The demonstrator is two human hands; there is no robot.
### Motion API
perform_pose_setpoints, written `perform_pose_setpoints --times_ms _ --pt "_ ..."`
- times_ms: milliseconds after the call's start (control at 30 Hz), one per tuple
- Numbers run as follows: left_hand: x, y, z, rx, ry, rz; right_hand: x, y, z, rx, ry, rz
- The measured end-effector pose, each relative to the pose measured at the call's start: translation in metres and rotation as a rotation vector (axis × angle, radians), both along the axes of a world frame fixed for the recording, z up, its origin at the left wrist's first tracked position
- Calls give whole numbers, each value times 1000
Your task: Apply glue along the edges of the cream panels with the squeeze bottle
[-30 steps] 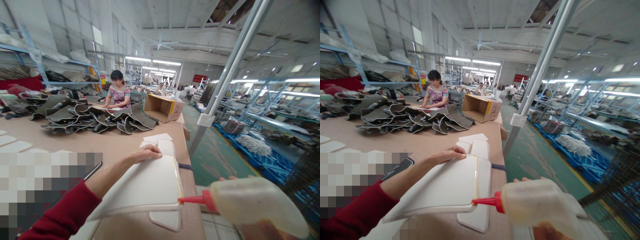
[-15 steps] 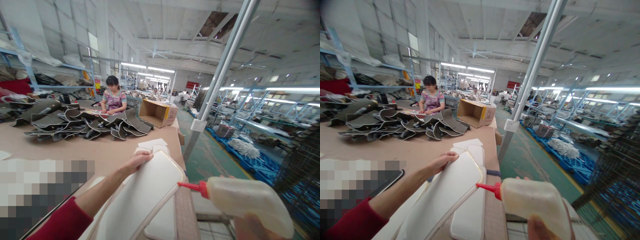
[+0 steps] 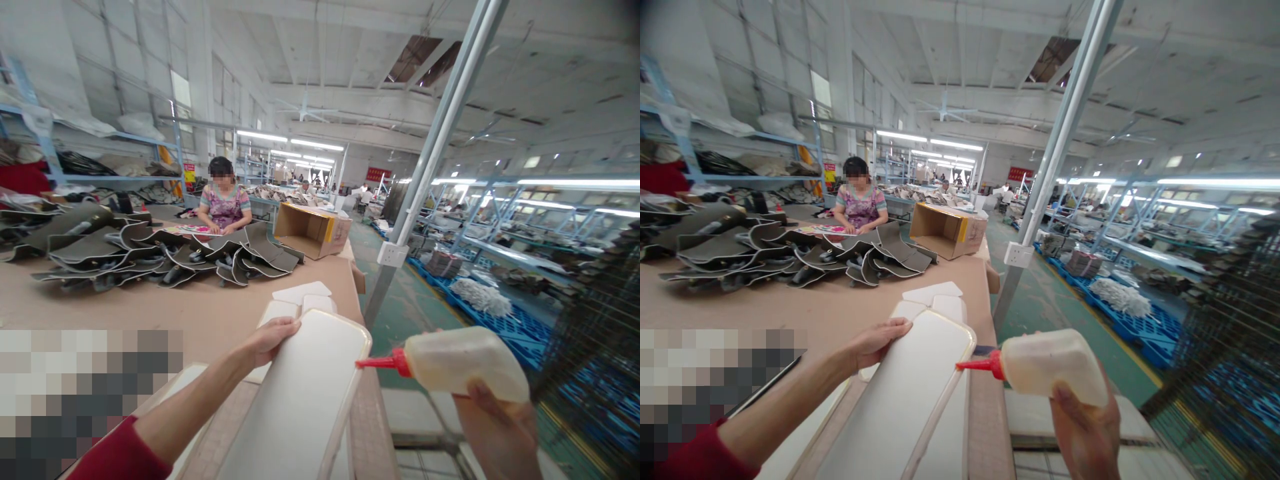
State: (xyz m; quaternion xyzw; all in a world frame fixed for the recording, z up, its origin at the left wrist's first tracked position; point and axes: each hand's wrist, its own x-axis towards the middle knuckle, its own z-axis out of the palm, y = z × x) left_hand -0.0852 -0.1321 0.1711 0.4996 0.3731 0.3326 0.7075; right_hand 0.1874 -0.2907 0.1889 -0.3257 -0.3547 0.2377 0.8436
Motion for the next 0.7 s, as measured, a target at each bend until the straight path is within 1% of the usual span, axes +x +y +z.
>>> perform_pose_setpoints --times_ms 100,200,300,400,500,600,700 --pt "-3 0 -7 -21 27 -4 2 3 -4 -26 3 38" --pt "-5 -1 -14 -37 46 -1 4 3 -11 -53 -1 46" --pt "-8 -2 -18 -47 47 -3 5 2 -18 -81 1 70" --pt "-10 -2 -21 -62 44 -7 3 3 -20 -114 42 98" --pt "-12 -1 -24 -70 22 -16 -1 4 -20 -146 90 64" --pt "-14 0 -25 -73 0 -24 -4 4 -22 -162 91 29" --pt "-15 1 -27 -82 -8 -19 -5 2 -24 -189 94 30"
